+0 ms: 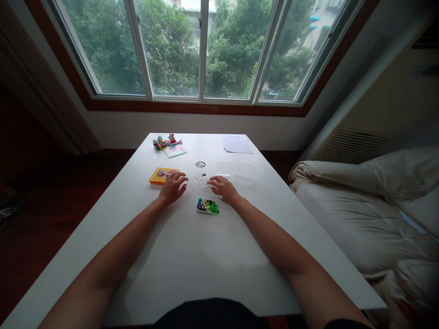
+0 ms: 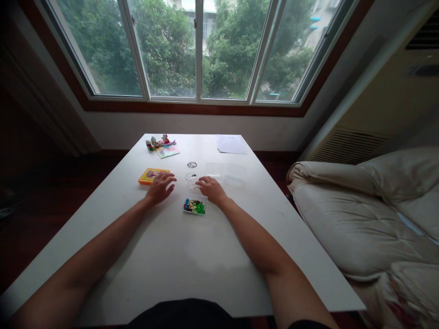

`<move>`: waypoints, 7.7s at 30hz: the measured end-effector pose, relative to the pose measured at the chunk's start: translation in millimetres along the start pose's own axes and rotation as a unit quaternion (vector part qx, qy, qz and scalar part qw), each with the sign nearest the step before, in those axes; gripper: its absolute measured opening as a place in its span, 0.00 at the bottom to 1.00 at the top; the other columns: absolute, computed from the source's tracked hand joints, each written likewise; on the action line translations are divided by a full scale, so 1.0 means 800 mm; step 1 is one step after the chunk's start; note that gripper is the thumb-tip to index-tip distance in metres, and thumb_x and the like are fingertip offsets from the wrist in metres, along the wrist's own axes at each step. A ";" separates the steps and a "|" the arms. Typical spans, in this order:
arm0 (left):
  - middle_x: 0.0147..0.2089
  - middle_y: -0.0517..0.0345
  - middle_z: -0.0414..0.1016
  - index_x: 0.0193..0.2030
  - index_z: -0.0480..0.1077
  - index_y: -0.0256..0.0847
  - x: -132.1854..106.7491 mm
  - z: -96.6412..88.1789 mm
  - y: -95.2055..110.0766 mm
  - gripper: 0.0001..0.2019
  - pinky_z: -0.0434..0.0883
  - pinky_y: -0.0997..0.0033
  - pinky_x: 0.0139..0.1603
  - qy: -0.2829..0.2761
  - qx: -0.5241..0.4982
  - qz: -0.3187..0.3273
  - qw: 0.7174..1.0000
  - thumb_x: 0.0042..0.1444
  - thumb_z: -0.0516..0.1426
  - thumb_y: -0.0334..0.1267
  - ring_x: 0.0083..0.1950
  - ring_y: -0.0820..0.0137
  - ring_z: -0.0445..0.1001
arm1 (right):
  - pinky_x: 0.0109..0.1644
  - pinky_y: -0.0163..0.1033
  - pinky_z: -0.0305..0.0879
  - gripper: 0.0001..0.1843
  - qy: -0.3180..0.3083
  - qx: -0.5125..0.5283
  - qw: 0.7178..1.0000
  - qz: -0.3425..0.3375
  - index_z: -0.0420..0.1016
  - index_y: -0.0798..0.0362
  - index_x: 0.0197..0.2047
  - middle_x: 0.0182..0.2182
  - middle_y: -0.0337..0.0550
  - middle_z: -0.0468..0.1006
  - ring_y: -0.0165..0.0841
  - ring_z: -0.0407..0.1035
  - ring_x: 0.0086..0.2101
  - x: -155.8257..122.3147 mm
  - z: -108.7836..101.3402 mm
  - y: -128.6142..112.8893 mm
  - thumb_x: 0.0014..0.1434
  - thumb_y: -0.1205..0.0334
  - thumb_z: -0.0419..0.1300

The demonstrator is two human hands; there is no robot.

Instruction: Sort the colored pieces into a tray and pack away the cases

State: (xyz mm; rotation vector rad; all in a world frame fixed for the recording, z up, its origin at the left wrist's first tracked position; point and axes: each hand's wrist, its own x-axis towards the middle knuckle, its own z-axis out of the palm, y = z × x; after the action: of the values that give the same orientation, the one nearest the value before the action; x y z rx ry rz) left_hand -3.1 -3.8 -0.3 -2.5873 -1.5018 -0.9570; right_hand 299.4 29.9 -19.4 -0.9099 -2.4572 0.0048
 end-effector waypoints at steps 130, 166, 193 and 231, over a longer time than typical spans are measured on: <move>0.58 0.43 0.62 0.57 0.60 0.45 -0.018 -0.035 -0.085 0.32 0.69 0.51 0.58 0.110 0.089 -0.416 0.898 0.50 0.63 0.55 0.60 0.49 0.67 | 0.66 0.56 0.59 0.25 -0.053 0.138 0.988 0.043 0.72 0.48 0.56 0.67 0.52 0.60 0.46 0.56 0.65 0.003 -0.014 0.007 0.57 0.56 0.68; 0.64 0.47 0.66 0.56 0.73 0.44 -0.016 -0.029 -0.095 0.18 0.58 0.52 0.70 0.156 0.080 -0.270 0.947 0.62 0.54 0.44 0.67 0.55 0.62 | 0.58 0.45 0.66 0.27 -0.178 0.149 0.970 0.067 0.68 0.49 0.63 0.60 0.54 0.65 0.40 0.69 0.54 0.245 0.080 -0.096 0.64 0.48 0.63; 0.67 0.46 0.63 0.61 0.67 0.48 0.003 -0.015 -0.053 0.23 0.35 0.32 0.73 0.084 0.132 -0.252 0.955 0.59 0.58 0.46 0.71 0.48 0.54 | 0.58 0.49 0.70 0.33 -0.101 0.372 0.922 0.035 0.64 0.46 0.67 0.62 0.53 0.68 0.42 0.67 0.59 -0.009 -0.067 -0.099 0.62 0.46 0.63; 0.68 0.47 0.63 0.61 0.67 0.49 -0.032 -0.058 -0.105 0.24 0.36 0.36 0.73 0.063 0.152 -0.269 0.949 0.58 0.59 0.45 0.71 0.51 0.54 | 0.67 0.54 0.58 0.19 -0.041 0.100 0.992 0.071 0.73 0.43 0.60 0.63 0.49 0.64 0.42 0.60 0.63 0.049 0.033 -0.096 0.67 0.63 0.59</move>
State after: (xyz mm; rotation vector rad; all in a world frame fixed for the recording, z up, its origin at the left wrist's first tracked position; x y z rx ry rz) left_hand -101.8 8.1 -0.2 -1.9024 -2.1674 -0.8048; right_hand 215.5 -1.1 -10.2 -1.0096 -2.4087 0.3376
